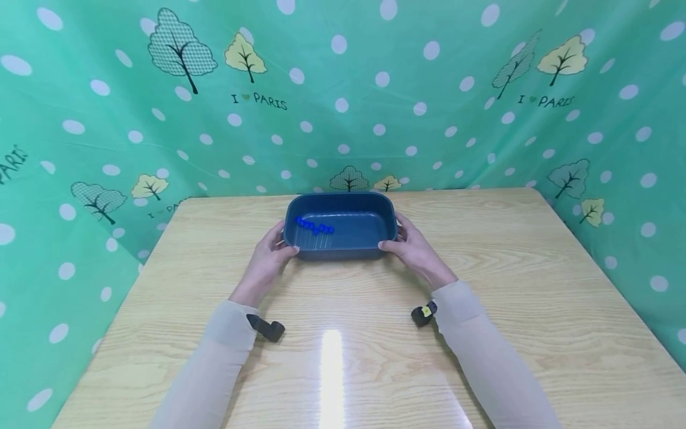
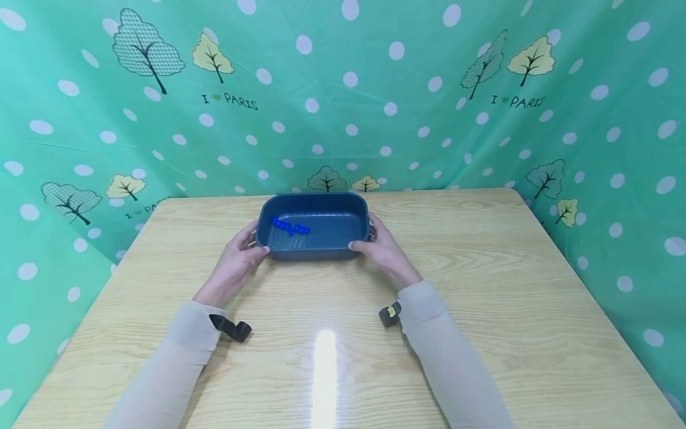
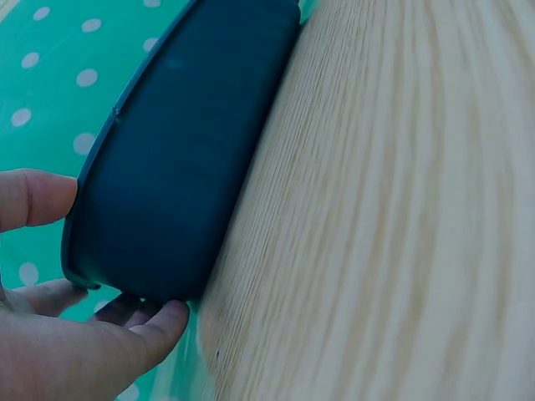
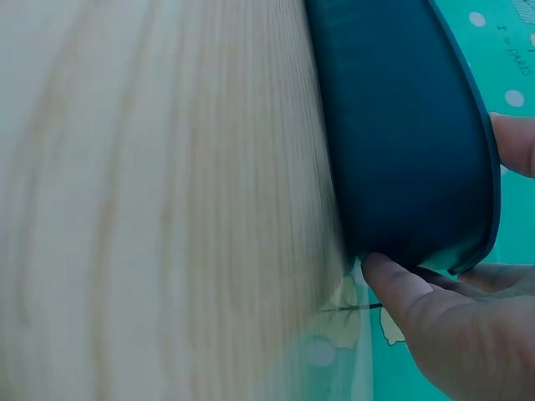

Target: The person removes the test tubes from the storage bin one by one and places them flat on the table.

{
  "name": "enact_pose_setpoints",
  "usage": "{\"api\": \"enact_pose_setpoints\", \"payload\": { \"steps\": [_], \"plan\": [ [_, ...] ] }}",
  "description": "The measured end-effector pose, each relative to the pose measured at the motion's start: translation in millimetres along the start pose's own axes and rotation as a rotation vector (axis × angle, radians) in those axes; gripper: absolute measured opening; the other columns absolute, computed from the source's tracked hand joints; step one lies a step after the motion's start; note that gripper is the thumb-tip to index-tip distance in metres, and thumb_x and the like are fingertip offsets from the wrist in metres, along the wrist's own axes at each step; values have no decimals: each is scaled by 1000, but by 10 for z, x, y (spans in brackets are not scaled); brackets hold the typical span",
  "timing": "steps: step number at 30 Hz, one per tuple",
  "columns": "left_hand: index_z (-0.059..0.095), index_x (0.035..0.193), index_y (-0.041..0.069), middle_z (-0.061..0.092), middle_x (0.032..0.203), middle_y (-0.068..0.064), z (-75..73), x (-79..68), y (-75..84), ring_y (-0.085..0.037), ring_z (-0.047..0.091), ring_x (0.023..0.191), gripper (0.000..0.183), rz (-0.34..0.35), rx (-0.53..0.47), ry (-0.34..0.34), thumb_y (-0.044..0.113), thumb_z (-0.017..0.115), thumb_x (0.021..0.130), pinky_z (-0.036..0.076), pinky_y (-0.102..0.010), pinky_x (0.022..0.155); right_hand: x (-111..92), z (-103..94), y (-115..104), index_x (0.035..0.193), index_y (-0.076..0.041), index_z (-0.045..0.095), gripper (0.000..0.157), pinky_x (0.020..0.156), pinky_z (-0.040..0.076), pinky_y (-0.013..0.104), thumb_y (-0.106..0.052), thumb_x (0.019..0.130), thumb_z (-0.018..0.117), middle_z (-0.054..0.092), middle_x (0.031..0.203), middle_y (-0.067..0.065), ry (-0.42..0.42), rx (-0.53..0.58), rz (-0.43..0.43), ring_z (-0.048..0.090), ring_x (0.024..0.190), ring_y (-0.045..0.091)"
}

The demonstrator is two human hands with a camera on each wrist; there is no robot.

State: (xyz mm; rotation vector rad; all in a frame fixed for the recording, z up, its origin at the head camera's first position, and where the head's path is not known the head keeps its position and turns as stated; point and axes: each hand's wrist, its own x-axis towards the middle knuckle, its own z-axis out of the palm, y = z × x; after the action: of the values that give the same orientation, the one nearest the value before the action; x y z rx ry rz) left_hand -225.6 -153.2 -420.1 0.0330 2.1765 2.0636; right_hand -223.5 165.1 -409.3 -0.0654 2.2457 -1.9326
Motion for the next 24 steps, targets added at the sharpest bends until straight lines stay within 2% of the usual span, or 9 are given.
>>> {"api": "enact_pose_setpoints", "payload": {
  "steps": [13, 24],
  "plan": [
    [23, 153, 19, 31, 150, -15, 54, 16, 10, -28, 36, 135, 79, -23, -8, -13, 0, 60, 86, 37, -38, 108, -30, -52, -10, 154, -16, 11, 92, 106, 40, 41, -7, 82, 68, 24, 153, 20, 26, -47, 17, 33, 137, 33],
    [24, 153, 21, 33, 150, -14, 102, 23, 27, -28, 37, 134, 81, -47, -10, -1, 0, 63, 85, 37, -37, 108, -48, -93, -8, 154, -15, 10, 93, 107, 38, 42, -4, 82, 67, 22, 154, 22, 11, -6, -3, 31, 137, 35]
  ]
}}
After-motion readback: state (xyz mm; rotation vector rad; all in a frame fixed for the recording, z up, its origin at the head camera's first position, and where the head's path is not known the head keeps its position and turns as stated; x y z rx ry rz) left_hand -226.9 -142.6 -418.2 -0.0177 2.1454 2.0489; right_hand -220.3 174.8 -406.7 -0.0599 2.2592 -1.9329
